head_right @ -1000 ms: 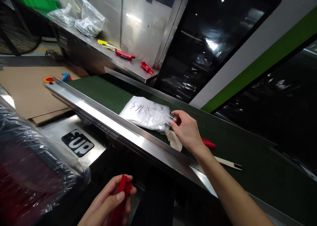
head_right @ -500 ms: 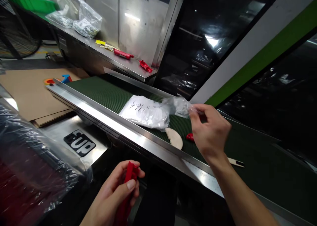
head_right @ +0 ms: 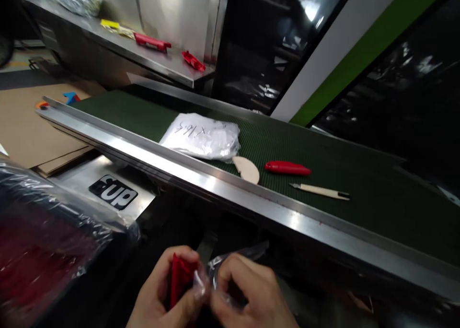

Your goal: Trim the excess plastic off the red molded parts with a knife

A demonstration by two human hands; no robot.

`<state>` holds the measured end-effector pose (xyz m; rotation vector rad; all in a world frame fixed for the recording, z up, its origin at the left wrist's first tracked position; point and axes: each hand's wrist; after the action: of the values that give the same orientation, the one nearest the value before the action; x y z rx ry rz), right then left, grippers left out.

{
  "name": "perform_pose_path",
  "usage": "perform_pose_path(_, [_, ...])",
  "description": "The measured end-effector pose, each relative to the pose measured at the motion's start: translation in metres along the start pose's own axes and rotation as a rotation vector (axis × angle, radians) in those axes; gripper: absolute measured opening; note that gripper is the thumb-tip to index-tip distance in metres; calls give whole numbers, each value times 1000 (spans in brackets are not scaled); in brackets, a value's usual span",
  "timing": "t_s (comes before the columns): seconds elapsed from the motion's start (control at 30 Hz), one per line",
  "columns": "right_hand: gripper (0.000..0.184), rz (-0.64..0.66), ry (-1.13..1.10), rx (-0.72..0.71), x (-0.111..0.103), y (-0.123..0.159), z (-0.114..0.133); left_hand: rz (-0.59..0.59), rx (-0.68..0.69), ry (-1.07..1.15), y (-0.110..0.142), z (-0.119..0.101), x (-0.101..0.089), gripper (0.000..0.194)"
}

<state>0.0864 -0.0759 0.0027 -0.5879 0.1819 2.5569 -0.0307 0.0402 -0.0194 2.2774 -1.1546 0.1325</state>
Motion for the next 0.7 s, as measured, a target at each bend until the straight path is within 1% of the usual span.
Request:
perform_pose_path(0.07, [28, -35, 15, 62, 0, 5, -4, -15, 7, -108, -2, 5, -1, 34])
perform_pose_path(0.13, [28, -94, 43, 108, 2, 9, -8, -41, 83, -295, -5, 11, -2, 22])
perform_pose_path(0.17, [26, -131, 62, 99, 4, 11, -11, -65, 142, -403, -7, 14, -3, 19])
perform_pose_path(0.23, [22, -211, 130, -15, 10, 12, -15, -116, 231, -576, -11, 18, -3, 21])
perform_pose_path(0.3, [20, -277, 215, -156, 15, 13, -19, -140, 260, -661, -16, 21, -3, 26])
perform_pose_path(0.33, [19, -300, 238, -199, 17, 13, -21, -136, 257, -681, -18, 22, -3, 29])
perform_pose_path(0.4, [18, -327, 218, -206, 21, 16, -24, -96, 223, -685, -22, 22, -1, 34])
perform_pose_path(0.47, [15, -359, 133, -149, 23, 19, -26, -47, 178, -633, -23, 23, 1, 37])
perform_pose_path(0.53, [15, -369, 30, -58, 24, 23, -28, -12, 130, -546, -23, 23, 2, 37])
perform_pose_path(0.6, [17, -335, -78, 28, 24, 26, -31, -5, 78, -469, -22, 24, 4, 37])
perform_pose_path(0.7, [19, -291, -224, 84, 25, 29, -35, 32, 0, -387, -19, 25, 6, 36])
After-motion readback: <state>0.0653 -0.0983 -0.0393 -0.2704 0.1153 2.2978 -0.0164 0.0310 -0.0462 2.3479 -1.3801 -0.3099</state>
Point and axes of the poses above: each hand's wrist, its own y-axis away from the middle knuckle, its own x-axis out of the palm, z = x × y, and after that the axes turned 8 degrees about -y, right-handed
